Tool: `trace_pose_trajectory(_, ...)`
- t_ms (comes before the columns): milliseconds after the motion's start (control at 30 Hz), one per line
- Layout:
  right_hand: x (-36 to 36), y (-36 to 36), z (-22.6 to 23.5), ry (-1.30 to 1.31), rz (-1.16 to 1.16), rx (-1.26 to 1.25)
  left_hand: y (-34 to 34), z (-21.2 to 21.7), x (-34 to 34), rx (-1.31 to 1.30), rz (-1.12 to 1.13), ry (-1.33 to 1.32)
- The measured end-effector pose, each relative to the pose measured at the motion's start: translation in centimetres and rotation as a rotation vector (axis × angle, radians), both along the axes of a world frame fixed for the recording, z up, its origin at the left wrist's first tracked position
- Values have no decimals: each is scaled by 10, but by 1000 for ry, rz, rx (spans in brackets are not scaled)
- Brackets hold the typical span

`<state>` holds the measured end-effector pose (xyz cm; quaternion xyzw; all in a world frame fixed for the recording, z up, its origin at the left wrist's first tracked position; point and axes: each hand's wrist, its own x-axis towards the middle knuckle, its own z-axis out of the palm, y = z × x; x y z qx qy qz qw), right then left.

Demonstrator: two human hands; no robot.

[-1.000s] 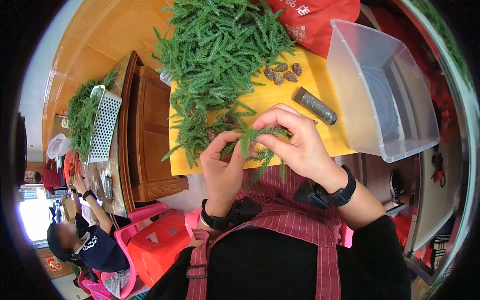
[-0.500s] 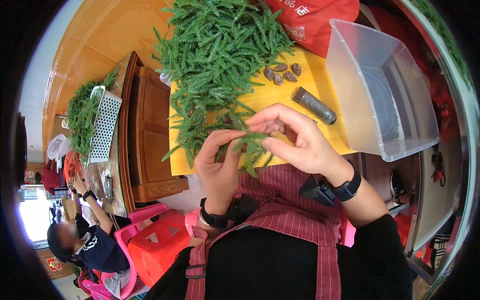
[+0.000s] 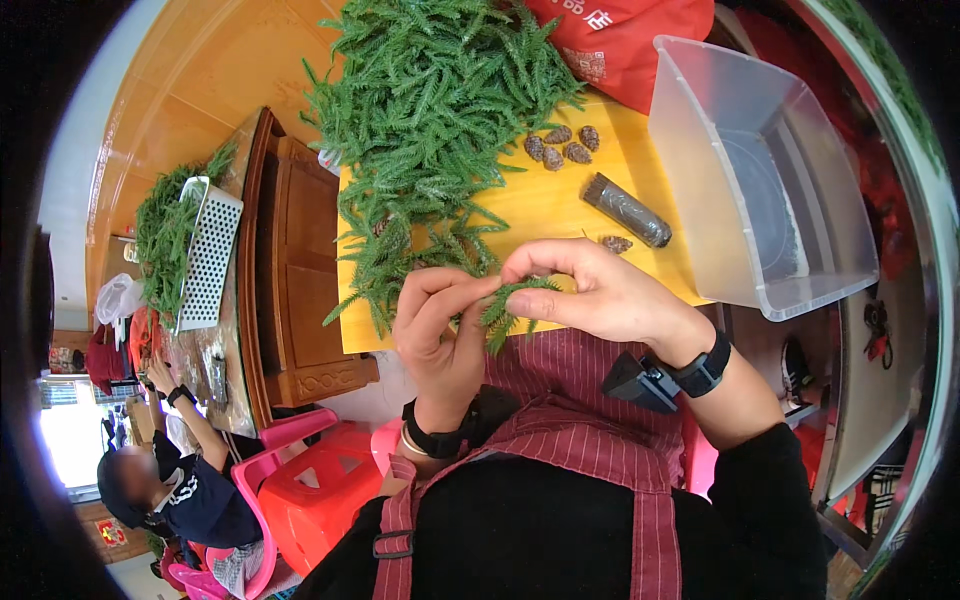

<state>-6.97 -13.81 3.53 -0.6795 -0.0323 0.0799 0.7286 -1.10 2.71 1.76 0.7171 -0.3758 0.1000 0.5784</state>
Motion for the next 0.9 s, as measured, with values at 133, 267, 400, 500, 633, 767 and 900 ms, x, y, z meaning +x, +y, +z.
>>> trace_pose_trajectory(133, -3, 3, 1, 20, -35, 84, -1, 6, 0, 45, 5, -30)
trace_pose_trajectory(267, -2, 4, -2, -190, -112, -108, 0, 6, 2, 51, -27, -10)
trace_pose_trajectory(400, -2, 8, 2, -220, -193, -209, -2, 8, 6, 62, -67, 55)
trace_pose_trajectory(500, -3, 9, 2, -327, -278, -506, -2, 10, 7, 61, -77, 98)
trace_pose_trajectory(633, -1, 12, 0, -554, -399, -828, -3, 13, 8, 93, -65, 117)
trace_pose_trajectory(767, 1, 16, -3, -707, -480, -1016, -1, 11, 6, 69, -41, 215)
trace_pose_trajectory(900, 1, 19, -5, -718, -504, -1137, -1, 14, 5, 68, -77, 264)
